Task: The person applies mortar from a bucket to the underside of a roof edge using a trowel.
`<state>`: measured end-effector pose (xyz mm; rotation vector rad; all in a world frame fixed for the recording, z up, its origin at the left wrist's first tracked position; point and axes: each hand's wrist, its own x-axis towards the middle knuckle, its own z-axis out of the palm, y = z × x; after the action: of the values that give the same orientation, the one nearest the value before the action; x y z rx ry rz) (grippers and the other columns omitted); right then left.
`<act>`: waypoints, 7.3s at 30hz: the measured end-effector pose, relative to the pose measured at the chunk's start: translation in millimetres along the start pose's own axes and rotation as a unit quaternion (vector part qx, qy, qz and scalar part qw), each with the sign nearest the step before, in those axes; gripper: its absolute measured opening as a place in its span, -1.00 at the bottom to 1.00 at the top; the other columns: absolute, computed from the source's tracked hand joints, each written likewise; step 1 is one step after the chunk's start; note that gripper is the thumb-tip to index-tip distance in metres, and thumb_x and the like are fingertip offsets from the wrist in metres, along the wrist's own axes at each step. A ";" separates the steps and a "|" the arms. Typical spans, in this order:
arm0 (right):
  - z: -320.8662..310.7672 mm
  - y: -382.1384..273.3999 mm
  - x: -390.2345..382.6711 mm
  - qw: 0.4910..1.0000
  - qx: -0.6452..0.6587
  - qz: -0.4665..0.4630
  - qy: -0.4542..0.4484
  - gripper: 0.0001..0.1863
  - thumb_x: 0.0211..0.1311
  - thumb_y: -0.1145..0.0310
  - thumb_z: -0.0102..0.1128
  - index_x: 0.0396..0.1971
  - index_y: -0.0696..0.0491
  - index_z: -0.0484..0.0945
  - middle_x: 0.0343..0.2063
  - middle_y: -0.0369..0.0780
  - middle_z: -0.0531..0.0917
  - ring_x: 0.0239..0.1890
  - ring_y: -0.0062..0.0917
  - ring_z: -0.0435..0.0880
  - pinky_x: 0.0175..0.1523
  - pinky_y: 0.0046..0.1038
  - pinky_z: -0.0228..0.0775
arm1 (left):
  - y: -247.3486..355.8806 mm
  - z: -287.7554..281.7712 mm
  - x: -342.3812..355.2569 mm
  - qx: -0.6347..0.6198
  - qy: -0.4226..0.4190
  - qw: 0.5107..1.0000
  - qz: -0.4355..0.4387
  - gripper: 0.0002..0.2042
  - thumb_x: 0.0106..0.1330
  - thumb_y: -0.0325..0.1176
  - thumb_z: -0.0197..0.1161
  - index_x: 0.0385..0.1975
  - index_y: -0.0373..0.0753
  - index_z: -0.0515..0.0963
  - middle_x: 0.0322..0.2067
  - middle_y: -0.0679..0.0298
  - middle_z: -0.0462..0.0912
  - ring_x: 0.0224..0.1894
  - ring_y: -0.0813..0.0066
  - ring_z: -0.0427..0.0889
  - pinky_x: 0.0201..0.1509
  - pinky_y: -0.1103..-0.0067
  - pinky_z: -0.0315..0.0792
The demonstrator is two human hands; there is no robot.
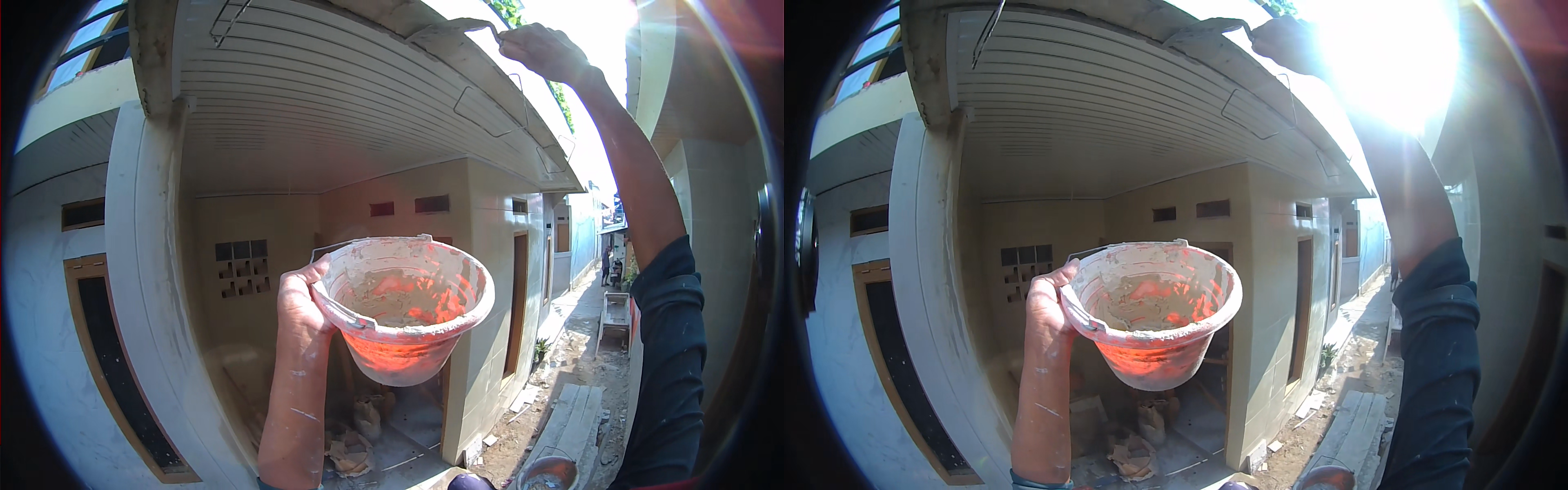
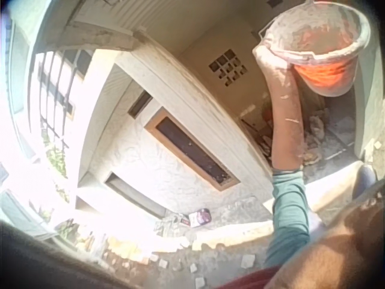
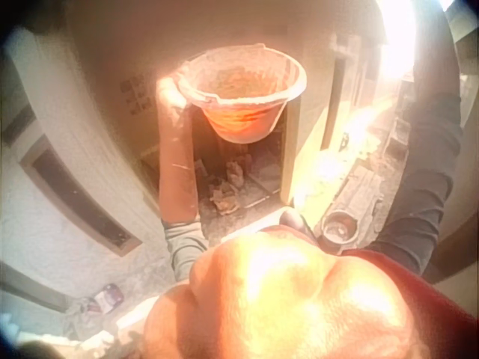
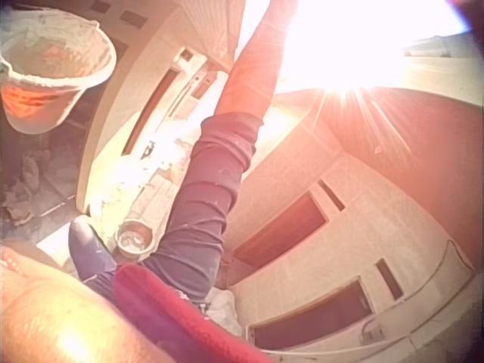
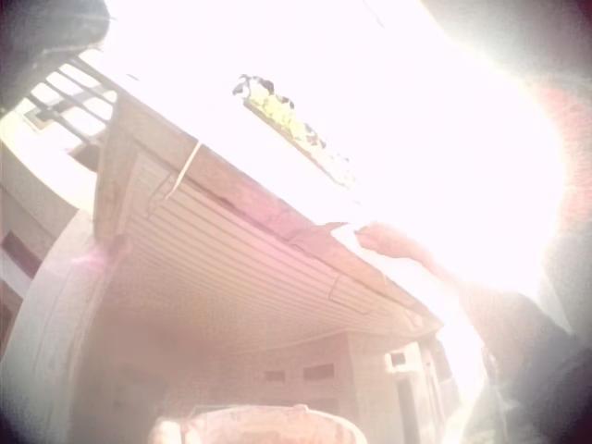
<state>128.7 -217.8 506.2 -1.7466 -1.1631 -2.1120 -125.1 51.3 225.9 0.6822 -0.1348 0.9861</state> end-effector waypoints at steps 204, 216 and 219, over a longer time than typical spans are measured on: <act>-58.4 -37.5 64.8 0.970 0.238 -0.033 0.031 -0.59 0.37 0.14 -0.07 -0.29 0.22 0.57 -0.48 -0.16 0.54 -0.44 -0.44 0.53 -0.22 -0.37 0.40 | 186.0 166.9 119.3 -0.082 -0.007 0.984 0.160 -0.67 0.25 -0.26 0.31 -0.22 -0.38 0.40 -0.34 0.09 0.56 -0.16 0.19 0.61 -0.05 0.18 0.57; -45.4 -11.0 83.8 0.982 0.180 0.051 -0.001 -0.54 0.33 0.00 0.01 -0.24 0.14 0.62 -0.47 -0.25 0.60 -0.52 -0.64 0.53 -0.39 -0.47 0.43 | 150.0 163.7 114.0 -0.092 0.004 0.990 0.103 -0.64 0.26 -0.24 0.30 -0.21 -0.44 0.42 -0.31 0.05 0.59 -0.18 0.15 0.60 0.03 0.04 0.45; -13.4 2.5 81.6 0.969 0.198 0.148 0.018 -0.53 0.30 -0.04 0.07 -0.22 0.12 0.63 -0.52 -0.28 0.59 -0.55 -0.66 0.51 -0.43 -0.51 0.41 | 162.3 152.1 109.3 -0.079 0.001 0.992 0.098 -0.63 0.26 -0.23 0.30 -0.23 -0.46 0.43 -0.30 0.01 0.58 -0.14 0.14 0.58 0.06 0.05 0.44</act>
<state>95.1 -200.5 579.9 -1.5738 -1.1344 -1.6050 -164.9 100.1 465.5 0.5287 -0.2786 1.1506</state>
